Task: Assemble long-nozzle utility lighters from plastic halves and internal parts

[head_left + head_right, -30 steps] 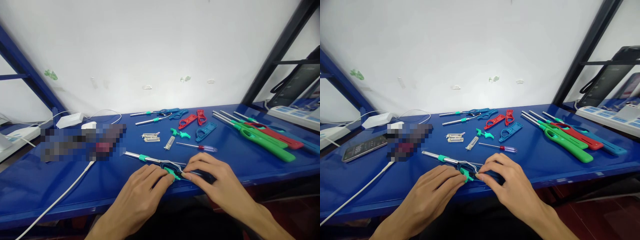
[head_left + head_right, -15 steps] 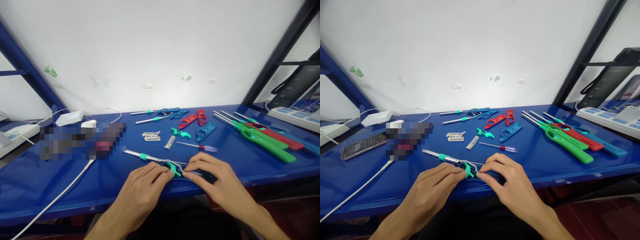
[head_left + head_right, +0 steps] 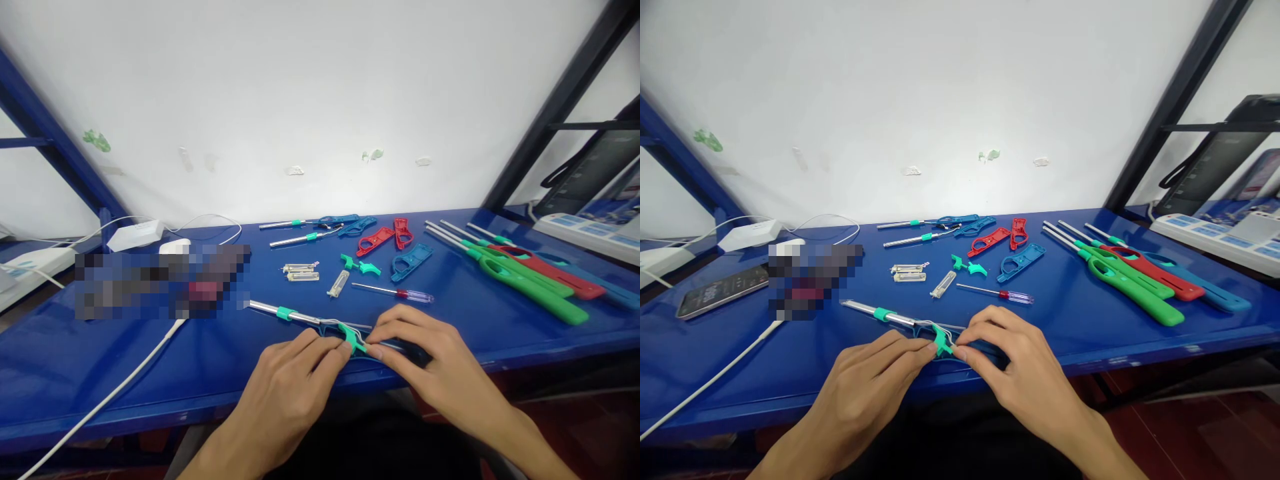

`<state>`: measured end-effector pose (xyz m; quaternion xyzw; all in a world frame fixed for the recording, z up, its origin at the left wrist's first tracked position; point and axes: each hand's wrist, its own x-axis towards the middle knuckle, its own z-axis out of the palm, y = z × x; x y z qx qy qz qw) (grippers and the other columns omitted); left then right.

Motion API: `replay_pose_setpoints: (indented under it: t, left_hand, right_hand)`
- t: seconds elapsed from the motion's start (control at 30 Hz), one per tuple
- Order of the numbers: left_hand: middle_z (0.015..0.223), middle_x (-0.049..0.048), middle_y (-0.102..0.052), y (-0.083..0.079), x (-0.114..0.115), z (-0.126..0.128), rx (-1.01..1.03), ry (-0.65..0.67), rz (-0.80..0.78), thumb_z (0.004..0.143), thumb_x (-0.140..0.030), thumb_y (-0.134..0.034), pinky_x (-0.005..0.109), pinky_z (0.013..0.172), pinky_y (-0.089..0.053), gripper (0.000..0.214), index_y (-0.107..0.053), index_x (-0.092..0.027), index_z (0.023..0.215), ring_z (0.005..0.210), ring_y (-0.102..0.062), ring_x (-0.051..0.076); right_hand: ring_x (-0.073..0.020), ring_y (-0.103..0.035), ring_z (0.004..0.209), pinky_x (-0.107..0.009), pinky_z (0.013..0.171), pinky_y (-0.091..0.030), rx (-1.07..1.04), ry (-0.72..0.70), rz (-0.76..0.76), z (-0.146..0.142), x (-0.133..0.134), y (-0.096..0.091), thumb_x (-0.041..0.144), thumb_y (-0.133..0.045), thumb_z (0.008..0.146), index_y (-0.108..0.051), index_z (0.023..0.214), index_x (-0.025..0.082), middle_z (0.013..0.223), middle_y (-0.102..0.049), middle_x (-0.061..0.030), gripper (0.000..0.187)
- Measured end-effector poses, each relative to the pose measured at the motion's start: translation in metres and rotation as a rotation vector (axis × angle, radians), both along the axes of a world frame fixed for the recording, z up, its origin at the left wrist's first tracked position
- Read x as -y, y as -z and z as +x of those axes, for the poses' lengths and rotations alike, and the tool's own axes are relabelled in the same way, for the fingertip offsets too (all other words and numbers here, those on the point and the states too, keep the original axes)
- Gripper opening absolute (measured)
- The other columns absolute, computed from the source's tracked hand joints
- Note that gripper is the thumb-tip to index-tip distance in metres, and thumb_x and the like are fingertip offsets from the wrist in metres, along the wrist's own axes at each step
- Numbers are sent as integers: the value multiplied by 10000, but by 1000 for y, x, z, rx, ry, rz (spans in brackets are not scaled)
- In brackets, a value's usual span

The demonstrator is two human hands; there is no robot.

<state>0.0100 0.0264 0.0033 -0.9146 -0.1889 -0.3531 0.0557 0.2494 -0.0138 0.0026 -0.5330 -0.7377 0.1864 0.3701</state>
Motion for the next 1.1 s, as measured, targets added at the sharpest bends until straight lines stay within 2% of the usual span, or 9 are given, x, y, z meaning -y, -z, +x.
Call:
replay_pose_setpoints:
  t: [0.23,0.37,0.47,0.57,0.73,0.9,1.1]
  left_hand:
    - [951,80,-767,-2,9,1,-25,-68,5,1017,-6,-477,331,569,-539,252,-636,-96,1190,737,-670,222]
    - [967,60,-762,1,8,1,-24,-75,-64,1032,-34,-517,330,633,-566,237,-636,-130,1212,777,-672,217]
    - [987,39,-755,1,4,2,-9,-88,-113,1053,-91,-546,333,681,-585,182,-652,-167,1179,840,-685,221]
    - [1001,30,-728,-2,-1,4,3,-135,-156,1074,-181,-560,313,654,-578,123,-671,-210,1116,863,-686,220]
    - [1234,75,-638,-10,-7,5,-105,-156,-249,1094,-220,-514,280,566,-538,310,-589,-276,1389,861,-682,194]
    - [1265,74,-624,-15,-7,5,-167,-102,-314,1083,-158,-473,344,719,-612,303,-651,-265,1303,959,-681,213]
    - [1200,48,-666,-15,-7,4,-135,-90,-421,1099,-215,-474,399,836,-623,238,-630,-266,1273,1014,-685,229]
  right_hand:
    - [-198,-697,946,-321,879,-527,-6,-9,-2,0,0,-1,387,-661,1023,-769,946,313,1031,-723,-7,152]
    - [-184,-690,948,-309,881,-517,-15,-16,-10,1,0,-1,383,-667,1022,-762,944,319,1030,-718,8,139]
    - [-188,-688,951,-311,881,-515,-18,-20,-13,1,0,-1,391,-659,1027,-763,946,315,1033,-720,1,152]
    - [-191,-690,955,-311,879,-518,-10,-15,-13,1,0,-1,401,-658,1027,-766,952,316,1037,-724,-3,157]
    - [-194,-703,948,-312,871,-539,14,-3,-2,0,0,-1,409,-656,1024,-770,950,314,1038,-735,-4,166]
    - [-201,-718,939,-316,856,-562,45,8,8,0,0,-2,423,-651,1021,-773,941,315,1031,-743,-5,181]
    - [-201,-720,971,-336,887,-563,210,1,28,-2,5,-13,392,-590,1051,-742,1053,323,1108,-732,-10,166]
